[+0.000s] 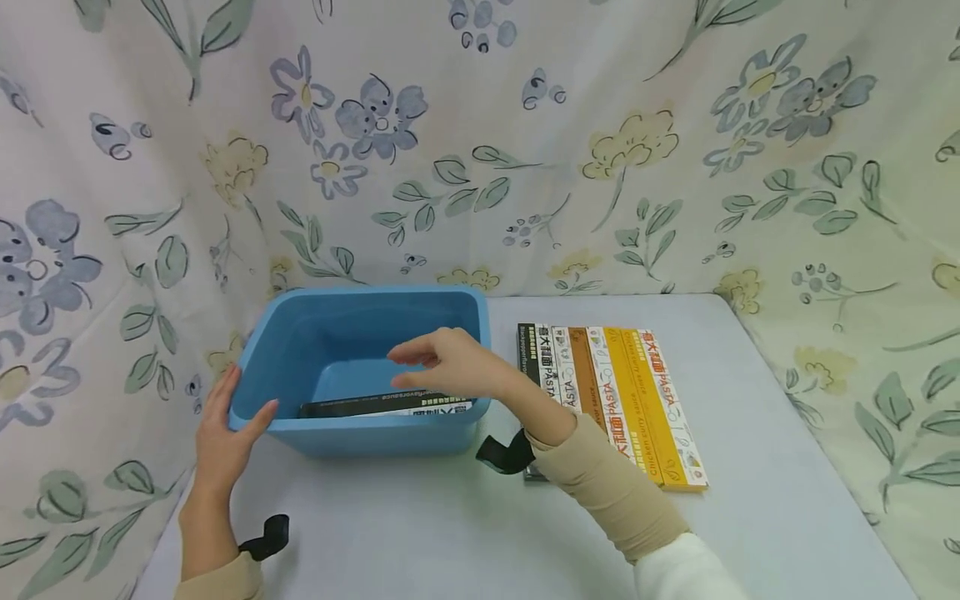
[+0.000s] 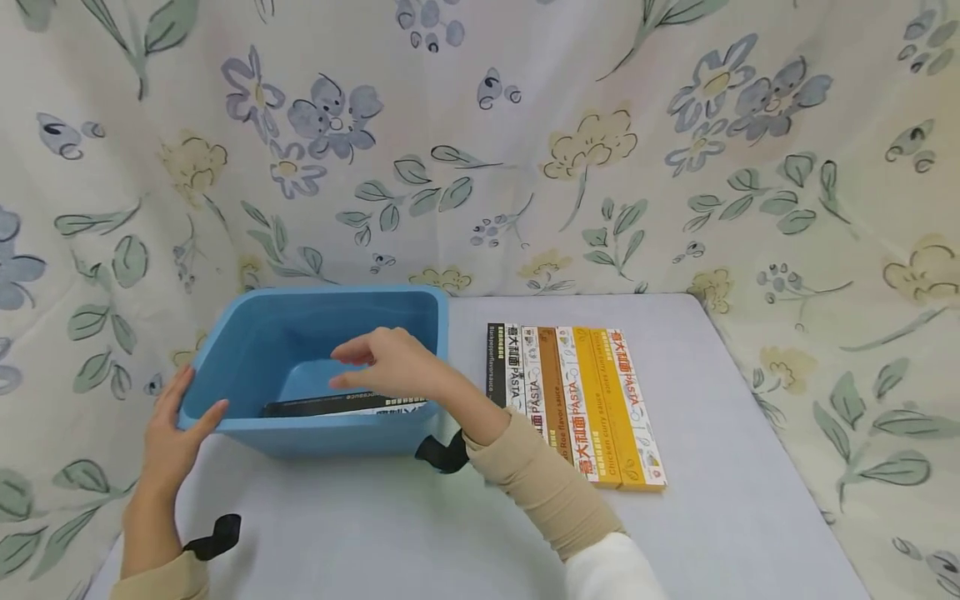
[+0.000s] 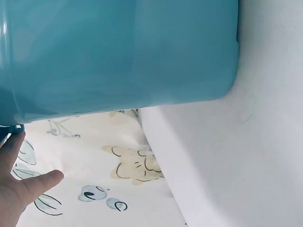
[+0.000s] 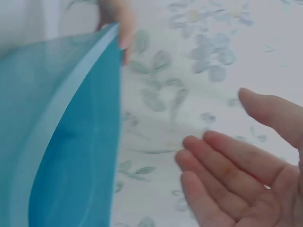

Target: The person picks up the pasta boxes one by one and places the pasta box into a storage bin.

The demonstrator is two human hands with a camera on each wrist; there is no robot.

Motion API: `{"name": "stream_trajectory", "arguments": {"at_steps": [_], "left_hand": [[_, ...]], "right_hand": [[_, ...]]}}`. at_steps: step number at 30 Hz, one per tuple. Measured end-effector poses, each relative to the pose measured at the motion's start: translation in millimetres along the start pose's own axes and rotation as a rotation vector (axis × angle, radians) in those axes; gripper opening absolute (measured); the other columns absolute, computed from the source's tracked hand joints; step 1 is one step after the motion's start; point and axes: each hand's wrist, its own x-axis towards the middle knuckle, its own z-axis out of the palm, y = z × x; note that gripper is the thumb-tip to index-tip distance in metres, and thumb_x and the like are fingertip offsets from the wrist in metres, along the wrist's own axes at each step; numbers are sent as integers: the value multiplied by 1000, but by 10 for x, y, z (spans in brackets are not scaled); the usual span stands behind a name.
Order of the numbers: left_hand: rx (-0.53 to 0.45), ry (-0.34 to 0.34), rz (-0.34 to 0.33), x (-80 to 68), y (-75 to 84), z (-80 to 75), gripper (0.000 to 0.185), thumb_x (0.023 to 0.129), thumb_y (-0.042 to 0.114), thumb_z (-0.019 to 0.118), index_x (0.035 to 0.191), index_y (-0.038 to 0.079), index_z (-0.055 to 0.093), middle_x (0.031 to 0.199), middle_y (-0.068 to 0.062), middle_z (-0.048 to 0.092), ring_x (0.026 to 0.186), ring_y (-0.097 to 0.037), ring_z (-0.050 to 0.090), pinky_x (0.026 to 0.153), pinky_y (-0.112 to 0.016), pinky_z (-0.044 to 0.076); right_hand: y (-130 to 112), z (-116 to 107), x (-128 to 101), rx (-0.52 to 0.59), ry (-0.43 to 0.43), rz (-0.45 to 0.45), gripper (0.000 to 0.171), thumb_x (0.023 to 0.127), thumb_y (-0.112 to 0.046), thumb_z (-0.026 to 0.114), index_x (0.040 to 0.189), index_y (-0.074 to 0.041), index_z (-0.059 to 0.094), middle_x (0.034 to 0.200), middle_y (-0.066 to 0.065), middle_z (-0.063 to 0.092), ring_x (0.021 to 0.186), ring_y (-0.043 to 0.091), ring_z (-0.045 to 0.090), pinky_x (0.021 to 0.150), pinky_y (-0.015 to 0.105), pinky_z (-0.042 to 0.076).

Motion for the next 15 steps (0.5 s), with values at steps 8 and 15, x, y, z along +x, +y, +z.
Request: {"name": "stream_trajectory", "arguments": {"at_steps": [8, 15], "left_hand": [[-1, -1, -13, -7, -6, -1, 79, 89, 29, 67, 155, 14, 26, 161, -8, 18, 146, -40, 14, 106, -71, 19], [13, -5, -16, -15, -14, -18, 81, 89, 29, 66, 156, 15, 23, 162, -9, 17, 145, -41, 14, 105, -72, 19]], "right_hand": [[168, 131, -501, 76, 176, -169, 40, 96, -12, 60, 134, 1, 56, 136, 13, 57, 128, 22, 51, 104, 35, 44], [616, 276, -940, -69, 424, -38, 43, 92, -16, 66, 133, -4, 59, 134, 9, 59, 126, 28, 53, 100, 49, 46]]}}
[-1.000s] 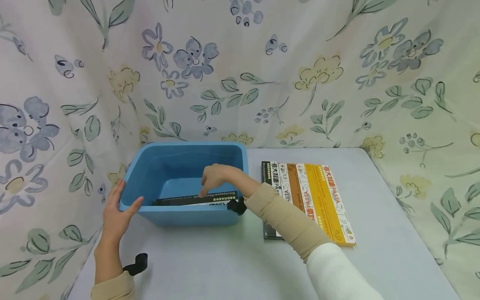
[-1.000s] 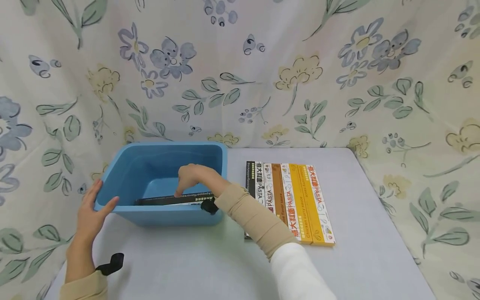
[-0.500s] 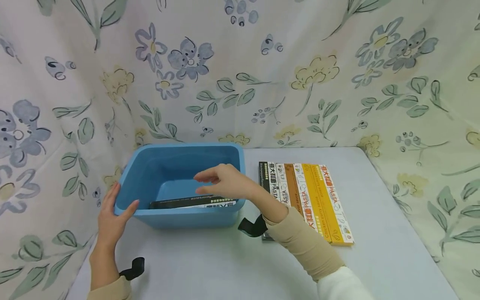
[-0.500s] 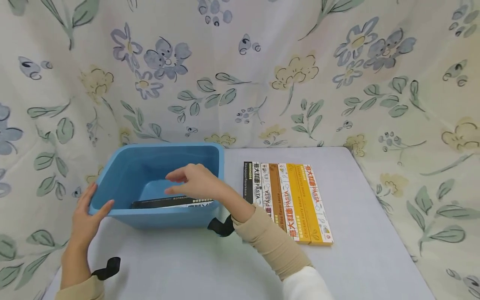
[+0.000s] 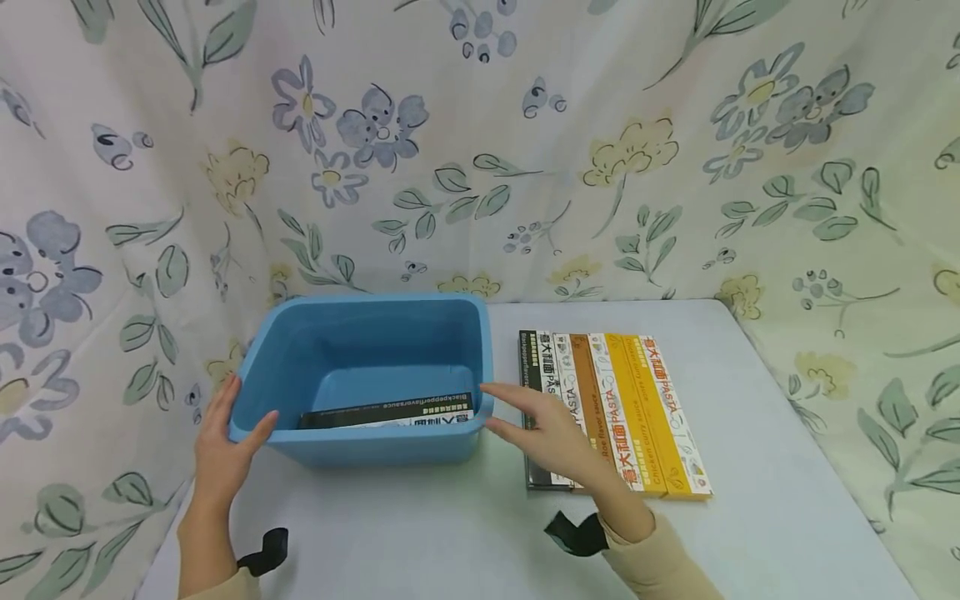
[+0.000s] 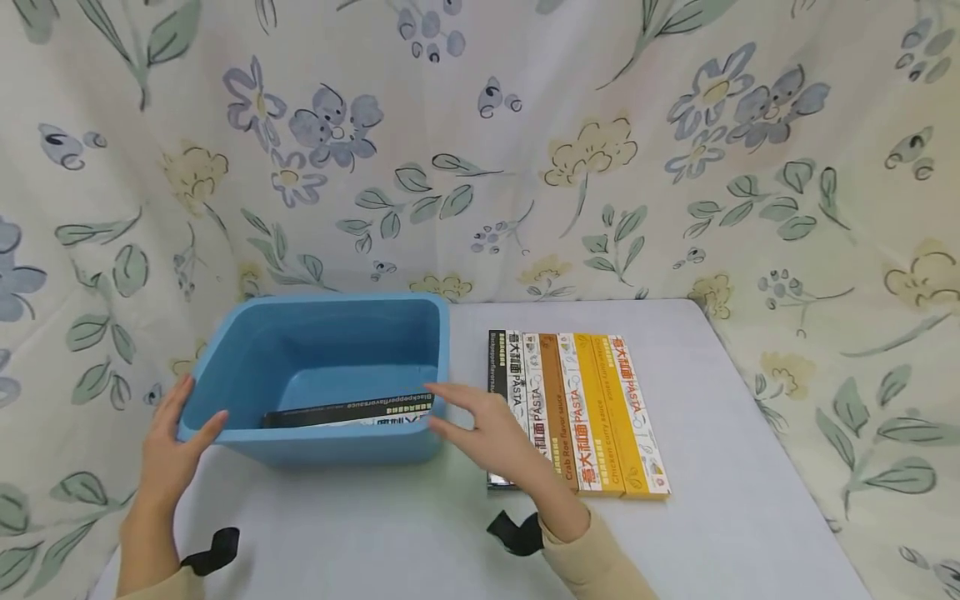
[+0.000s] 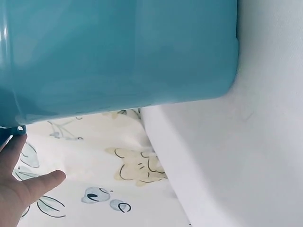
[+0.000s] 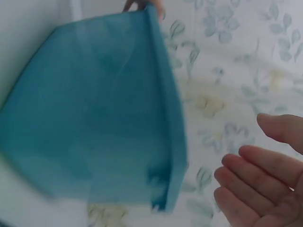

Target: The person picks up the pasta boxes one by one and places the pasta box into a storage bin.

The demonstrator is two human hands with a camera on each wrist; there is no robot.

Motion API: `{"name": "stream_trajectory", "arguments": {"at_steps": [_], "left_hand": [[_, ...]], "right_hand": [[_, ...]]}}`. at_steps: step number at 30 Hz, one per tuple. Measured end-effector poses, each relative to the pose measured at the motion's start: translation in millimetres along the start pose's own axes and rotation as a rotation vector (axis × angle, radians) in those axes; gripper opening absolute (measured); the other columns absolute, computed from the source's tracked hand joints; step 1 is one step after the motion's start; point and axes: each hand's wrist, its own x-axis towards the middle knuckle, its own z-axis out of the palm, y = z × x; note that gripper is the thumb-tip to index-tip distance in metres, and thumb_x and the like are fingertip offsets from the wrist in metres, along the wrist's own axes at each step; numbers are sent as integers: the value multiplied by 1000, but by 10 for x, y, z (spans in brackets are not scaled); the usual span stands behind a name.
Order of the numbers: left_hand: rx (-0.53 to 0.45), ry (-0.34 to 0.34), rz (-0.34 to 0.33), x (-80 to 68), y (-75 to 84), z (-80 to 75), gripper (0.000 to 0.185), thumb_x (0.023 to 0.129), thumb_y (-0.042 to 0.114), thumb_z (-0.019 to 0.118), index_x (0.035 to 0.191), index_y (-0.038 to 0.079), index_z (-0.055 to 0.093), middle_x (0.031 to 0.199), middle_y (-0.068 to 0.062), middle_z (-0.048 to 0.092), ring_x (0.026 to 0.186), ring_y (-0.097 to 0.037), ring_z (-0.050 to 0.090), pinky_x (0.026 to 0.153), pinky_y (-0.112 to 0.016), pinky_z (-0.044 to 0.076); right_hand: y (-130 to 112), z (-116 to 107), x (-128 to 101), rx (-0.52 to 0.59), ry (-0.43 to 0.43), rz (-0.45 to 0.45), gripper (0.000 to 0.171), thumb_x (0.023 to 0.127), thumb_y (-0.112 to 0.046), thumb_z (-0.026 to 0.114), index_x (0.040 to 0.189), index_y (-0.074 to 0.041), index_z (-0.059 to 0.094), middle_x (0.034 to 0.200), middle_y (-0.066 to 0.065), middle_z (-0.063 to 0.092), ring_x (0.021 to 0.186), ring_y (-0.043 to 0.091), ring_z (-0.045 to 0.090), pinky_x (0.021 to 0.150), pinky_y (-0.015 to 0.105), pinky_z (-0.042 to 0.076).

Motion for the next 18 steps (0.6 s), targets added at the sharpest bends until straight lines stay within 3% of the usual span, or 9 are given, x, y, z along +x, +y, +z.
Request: {"name": "stream_trajectory", "arguments": {"at_steps": [8, 12, 15, 18], "left_hand": [[-19, -1, 12, -15, 2, -13, 80, 89, 26, 67, 156, 15, 24, 161, -11, 18, 145, -42, 14, 105, -72, 18], [-17, 3, 13, -13, 3, -14, 80, 88, 24, 68, 155, 15, 25, 161, -11, 19, 145, -42, 14, 105, -72, 18], [-17, 4, 10, -5, 6, -4, 80, 88, 24, 68, 155, 15, 25, 161, -10, 19, 145, -41, 14, 106, -71, 17], [-19, -1, 7, 7, 8, 16, 80, 88, 25, 68, 155, 15, 25, 161, -10, 19, 146, -40, 13, 107, -71, 17]], "right_hand": [[577, -154, -669, -139, 293, 226, 45, 89, -10, 70, 131, -1, 59, 132, 19, 58, 123, 41, 52, 95, 57, 45], [845, -257, -1022, -279, 424, 277, 45, 86, -3, 71, 129, 6, 58, 129, 26, 58, 118, 48, 53, 92, 61, 45], [1030, -334, -1271, -378, 489, 335, 46, 85, 0, 71, 127, 11, 57, 130, 30, 55, 118, 52, 50, 91, 63, 43], [1192, -407, -1504, -416, 520, 456, 47, 86, 0, 69, 128, 13, 54, 134, 32, 50, 122, 54, 45, 93, 66, 40]]}}
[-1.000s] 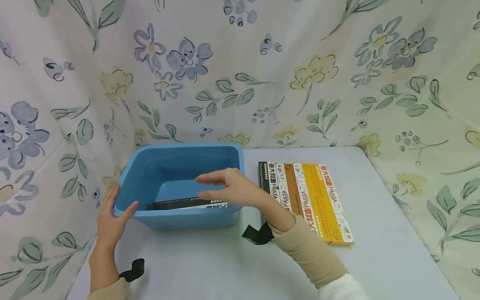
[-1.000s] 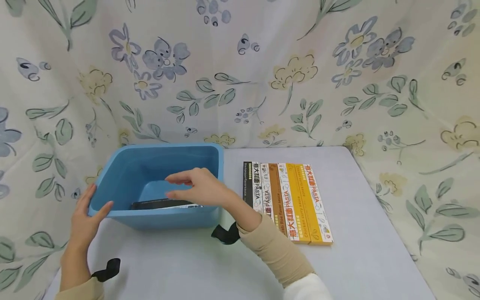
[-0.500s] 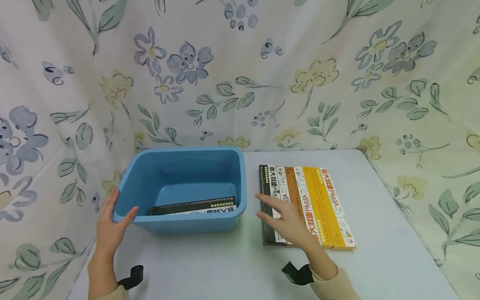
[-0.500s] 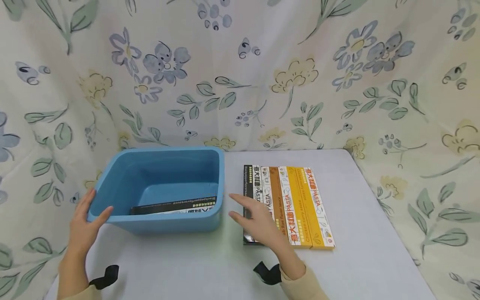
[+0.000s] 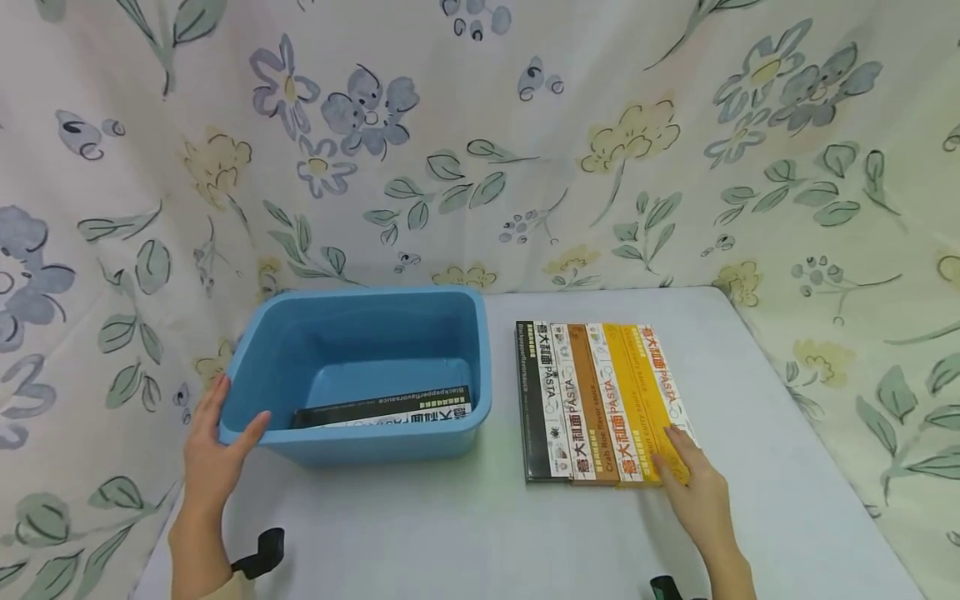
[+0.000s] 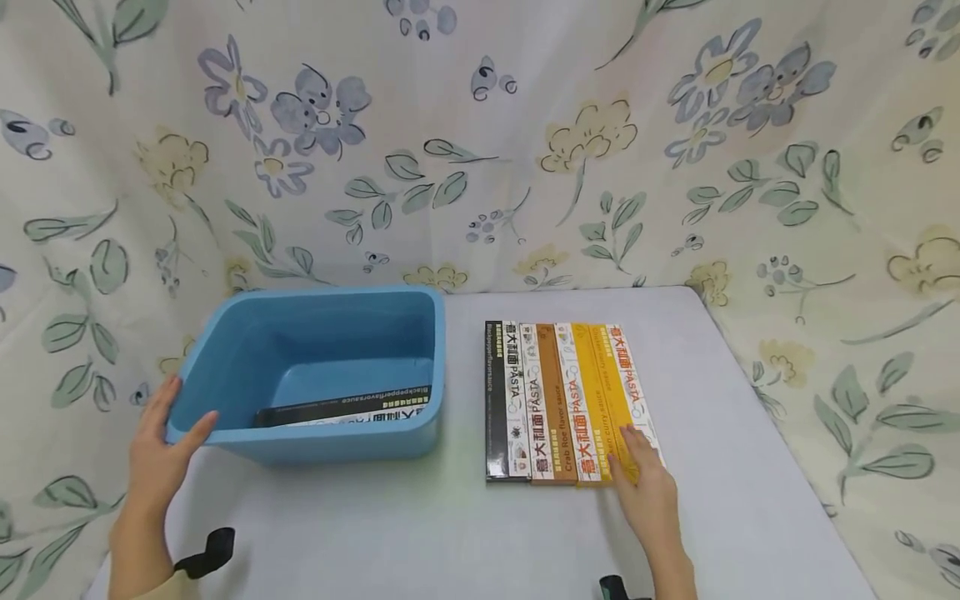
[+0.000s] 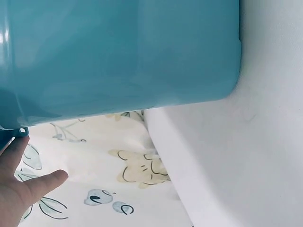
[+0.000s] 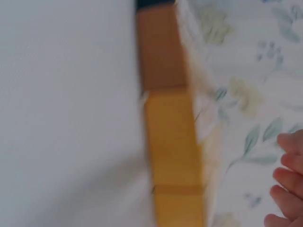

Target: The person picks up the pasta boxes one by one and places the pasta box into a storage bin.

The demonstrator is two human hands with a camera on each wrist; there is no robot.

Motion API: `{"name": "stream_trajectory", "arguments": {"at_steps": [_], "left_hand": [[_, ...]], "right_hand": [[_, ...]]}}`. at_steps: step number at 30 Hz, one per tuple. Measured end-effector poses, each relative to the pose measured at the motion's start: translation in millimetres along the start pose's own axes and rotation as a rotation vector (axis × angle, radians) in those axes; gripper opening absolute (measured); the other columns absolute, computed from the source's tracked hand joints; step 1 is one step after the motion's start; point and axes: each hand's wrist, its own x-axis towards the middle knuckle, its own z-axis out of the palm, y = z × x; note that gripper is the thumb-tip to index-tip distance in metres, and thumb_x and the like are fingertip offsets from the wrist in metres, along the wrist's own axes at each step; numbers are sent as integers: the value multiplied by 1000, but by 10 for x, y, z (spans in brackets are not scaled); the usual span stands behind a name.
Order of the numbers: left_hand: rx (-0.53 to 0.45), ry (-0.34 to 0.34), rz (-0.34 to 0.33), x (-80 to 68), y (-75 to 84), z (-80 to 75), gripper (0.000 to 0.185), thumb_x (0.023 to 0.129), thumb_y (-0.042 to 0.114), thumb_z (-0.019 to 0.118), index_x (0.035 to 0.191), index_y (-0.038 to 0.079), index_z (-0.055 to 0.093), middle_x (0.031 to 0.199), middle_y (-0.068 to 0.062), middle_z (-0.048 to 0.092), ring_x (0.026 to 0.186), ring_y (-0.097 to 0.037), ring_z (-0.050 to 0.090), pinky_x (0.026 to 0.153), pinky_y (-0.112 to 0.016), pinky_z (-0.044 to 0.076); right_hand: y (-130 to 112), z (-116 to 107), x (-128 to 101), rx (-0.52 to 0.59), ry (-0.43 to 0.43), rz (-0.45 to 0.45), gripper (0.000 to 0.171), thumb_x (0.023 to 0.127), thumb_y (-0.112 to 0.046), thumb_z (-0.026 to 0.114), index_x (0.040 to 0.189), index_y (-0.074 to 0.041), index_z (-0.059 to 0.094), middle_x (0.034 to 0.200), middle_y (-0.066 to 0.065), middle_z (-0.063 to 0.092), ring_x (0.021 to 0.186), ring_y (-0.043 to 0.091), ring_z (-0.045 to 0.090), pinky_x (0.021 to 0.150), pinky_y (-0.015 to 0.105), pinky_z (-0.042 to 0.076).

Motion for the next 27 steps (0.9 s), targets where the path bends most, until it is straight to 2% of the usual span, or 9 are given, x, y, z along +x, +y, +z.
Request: {"name": "stream_trajectory", "arguments": {"at_steps": [4, 8, 11, 14, 18, 21, 27], "left_hand": [[-7, 4, 5, 0, 5, -4, 80, 89, 25, 68, 155, 15, 25, 161, -8, 18, 146, -39, 13, 107, -70, 16], [-6, 10, 3, 2, 8, -15, 80, 88, 25, 68, 155, 15, 26, 161, -8, 18, 146, -39, 14, 107, -70, 17], [3, 14, 0, 9, 14, -15, 80, 88, 25, 68, 155, 14, 26, 161, -8, 18, 146, -40, 14, 107, -70, 17], [8, 13, 7, 23, 16, -3, 80, 88, 25, 69, 155, 13, 27, 161, -10, 19, 146, -39, 14, 108, -70, 15], [6, 5, 8, 45, 22, 9, 81, 87, 24, 70, 155, 13, 26, 161, -10, 19, 146, -38, 14, 109, -69, 14], [4, 0, 1, 52, 34, 9, 82, 87, 25, 70, 155, 14, 25, 161, -10, 18, 146, -38, 13, 108, -70, 15], [6, 4, -11, 41, 38, 13, 81, 87, 24, 69, 155, 16, 25, 161, -8, 18, 146, -38, 13, 107, -70, 17]], "right_hand": [[274, -77, -61, -32, -11, 180, 54, 91, -8, 66, 136, 13, 45, 141, 33, 40, 128, 54, 37, 100, 66, 34], [461, -95, -78, -15, -74, 278, 72, 92, -23, 67, 144, 12, 32, 147, 34, 29, 135, 53, 26, 107, 64, 24], [592, -53, -68, 5, -170, 271, 89, 88, -32, 72, 146, 13, 23, 151, 35, 19, 138, 53, 17, 109, 65, 18], [690, -3, -55, 3, -248, 235, 100, 81, -34, 78, 146, 15, 21, 151, 37, 13, 138, 55, 12, 107, 67, 17], [733, 20, -49, 8, -247, 196, 102, 74, -27, 83, 144, 16, 23, 149, 39, 14, 136, 57, 15, 105, 69, 20], [725, -2, -34, 16, -237, 208, 107, 71, -27, 86, 145, 15, 22, 149, 39, 16, 135, 57, 19, 105, 67, 23], [733, -115, 68, -13, -326, 301, 124, 68, -37, 88, 149, 12, 9, 145, 41, 22, 130, 60, 26, 100, 66, 33]]}}
